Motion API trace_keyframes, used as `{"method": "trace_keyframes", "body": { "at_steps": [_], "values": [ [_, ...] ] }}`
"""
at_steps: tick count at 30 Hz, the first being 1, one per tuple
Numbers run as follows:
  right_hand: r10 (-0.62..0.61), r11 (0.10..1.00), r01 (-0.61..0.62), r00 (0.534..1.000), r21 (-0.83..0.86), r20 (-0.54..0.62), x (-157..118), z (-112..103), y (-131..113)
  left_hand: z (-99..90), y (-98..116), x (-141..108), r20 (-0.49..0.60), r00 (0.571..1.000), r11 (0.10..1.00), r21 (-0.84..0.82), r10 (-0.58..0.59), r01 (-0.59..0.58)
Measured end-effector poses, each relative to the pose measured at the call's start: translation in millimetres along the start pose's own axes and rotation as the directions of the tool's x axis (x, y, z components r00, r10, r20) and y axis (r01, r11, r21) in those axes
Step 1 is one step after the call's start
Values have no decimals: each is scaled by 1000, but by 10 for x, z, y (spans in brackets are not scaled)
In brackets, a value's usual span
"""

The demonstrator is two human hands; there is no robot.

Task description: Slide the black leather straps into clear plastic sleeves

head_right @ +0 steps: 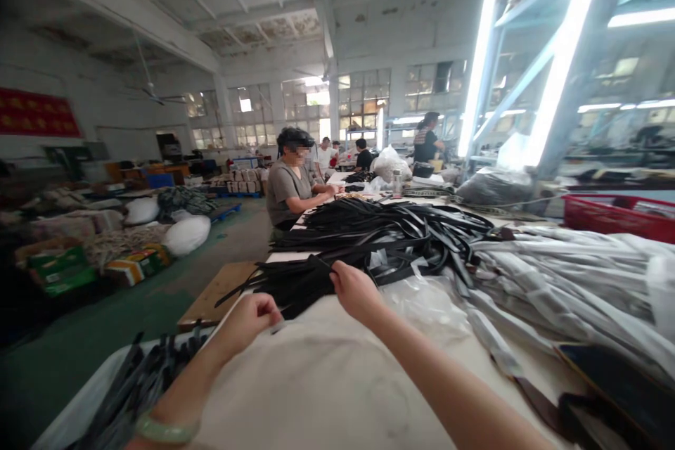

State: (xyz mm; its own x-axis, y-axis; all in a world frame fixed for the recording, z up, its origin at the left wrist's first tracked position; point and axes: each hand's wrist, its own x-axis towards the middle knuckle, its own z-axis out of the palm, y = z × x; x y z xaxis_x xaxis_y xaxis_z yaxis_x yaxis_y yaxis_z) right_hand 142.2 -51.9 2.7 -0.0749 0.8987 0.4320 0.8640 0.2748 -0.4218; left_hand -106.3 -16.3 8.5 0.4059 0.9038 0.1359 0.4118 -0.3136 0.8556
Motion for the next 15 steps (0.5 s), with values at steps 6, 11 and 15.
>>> {"method": "trace_keyframes", "body": {
  "at_steps": [6,11,15],
  "values": [
    [103,993,-101,994,60,-31,-588,-406,403,806,323,443,147,978,988,-73,148,-138],
    [97,990,-83,989,116,-115,-712,-347,419,1014,274,466,201,972,990,-88,122,-106],
    [38,996,-36,999,87,-21,-756,-384,382,958,227,462,187,979,995,-83,77,-62]
  ]
}}
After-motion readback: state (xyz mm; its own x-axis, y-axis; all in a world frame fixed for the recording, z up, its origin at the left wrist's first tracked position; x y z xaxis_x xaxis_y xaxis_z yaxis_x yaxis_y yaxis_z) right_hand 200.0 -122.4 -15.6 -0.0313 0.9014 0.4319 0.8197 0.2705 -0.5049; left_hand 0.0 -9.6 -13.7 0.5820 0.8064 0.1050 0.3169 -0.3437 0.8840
